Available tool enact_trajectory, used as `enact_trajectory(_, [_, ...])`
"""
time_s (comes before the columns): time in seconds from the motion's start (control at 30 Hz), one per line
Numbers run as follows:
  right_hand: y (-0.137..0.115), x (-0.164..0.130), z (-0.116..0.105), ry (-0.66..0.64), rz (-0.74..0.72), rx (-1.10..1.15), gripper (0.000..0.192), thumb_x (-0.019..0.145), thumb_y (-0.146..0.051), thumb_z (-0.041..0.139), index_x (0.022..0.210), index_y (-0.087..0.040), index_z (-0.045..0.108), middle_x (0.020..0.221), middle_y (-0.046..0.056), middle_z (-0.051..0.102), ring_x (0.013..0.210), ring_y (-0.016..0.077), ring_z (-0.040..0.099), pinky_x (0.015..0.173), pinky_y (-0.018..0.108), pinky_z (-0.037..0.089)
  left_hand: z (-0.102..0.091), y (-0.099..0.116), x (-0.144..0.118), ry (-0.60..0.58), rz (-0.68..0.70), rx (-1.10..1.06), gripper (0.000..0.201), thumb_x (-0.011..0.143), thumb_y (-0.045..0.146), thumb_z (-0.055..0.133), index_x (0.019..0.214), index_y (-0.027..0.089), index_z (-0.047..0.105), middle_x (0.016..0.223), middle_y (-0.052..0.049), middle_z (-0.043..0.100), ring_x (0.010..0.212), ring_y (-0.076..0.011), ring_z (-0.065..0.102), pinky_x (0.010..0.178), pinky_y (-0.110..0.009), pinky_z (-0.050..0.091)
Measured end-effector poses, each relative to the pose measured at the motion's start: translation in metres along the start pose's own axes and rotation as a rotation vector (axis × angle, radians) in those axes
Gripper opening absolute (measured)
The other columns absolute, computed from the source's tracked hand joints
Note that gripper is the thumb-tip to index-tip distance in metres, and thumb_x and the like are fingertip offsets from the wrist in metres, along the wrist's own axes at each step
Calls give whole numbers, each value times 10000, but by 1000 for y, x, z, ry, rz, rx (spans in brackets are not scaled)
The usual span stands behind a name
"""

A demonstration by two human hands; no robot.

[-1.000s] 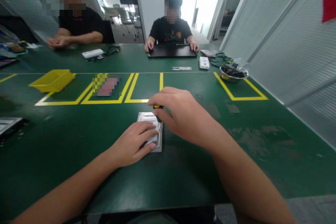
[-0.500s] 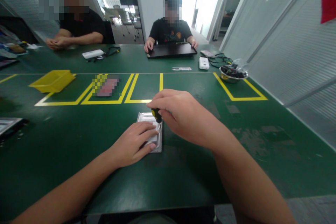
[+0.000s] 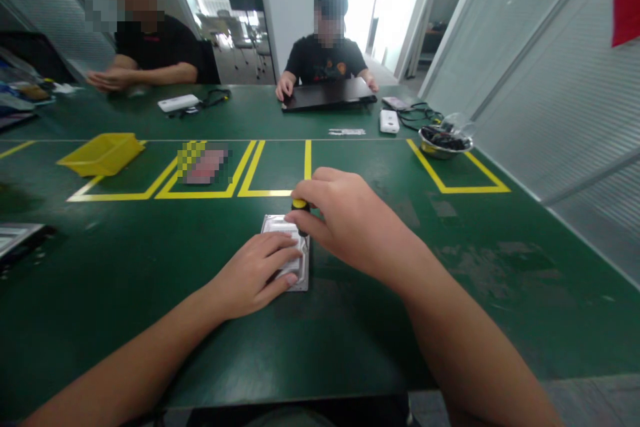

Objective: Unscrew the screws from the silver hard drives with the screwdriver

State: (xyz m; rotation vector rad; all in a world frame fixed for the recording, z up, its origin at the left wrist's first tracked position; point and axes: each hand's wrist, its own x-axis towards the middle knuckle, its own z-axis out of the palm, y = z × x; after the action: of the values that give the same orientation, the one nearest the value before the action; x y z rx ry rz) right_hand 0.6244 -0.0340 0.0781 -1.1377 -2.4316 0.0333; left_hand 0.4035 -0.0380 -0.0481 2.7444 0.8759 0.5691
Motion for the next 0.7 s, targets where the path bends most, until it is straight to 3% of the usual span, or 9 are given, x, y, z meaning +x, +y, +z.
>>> enact_trajectory(0.13, [-3,2,8,30,54,-77,274,885,-392,671,776,-151,600,689,-11,531,622,115,441,582,254,262,0,0,0,-4,-2,0,344,954,366,525,1227,171,598,1259,-116,599,1207,-298,522,1034,-495,429])
enact_trajectory(0.3, [-5,4,21,105,118,-162,410,898,-544,604,742,-169,545,680,-10,518,583,110,370,561,263,196,-1,0,0,-4,-2,-12,336,952,361,526,1225,178,596,1252,-116,602,1198,-305,525,1019,-502,433])
enact_trajectory(0.53, [-11,3,30,239,182,-390,417,949,-499,492,707,-173,582,619,22,547,564,138,440,544,293,175,0,0,0,3,-2,-13,335,956,367,519,1220,176,596,1238,-118,608,1200,-305,524,1026,-504,426])
enact_trajectory(0.7, [-15,4,32,236,203,-474,451,966,-471,437,663,-174,589,590,41,580,548,148,490,534,302,180,0,0,0,-2,-3,-8,344,950,374,528,1222,177,601,1233,-118,606,1185,-305,531,1014,-499,434])
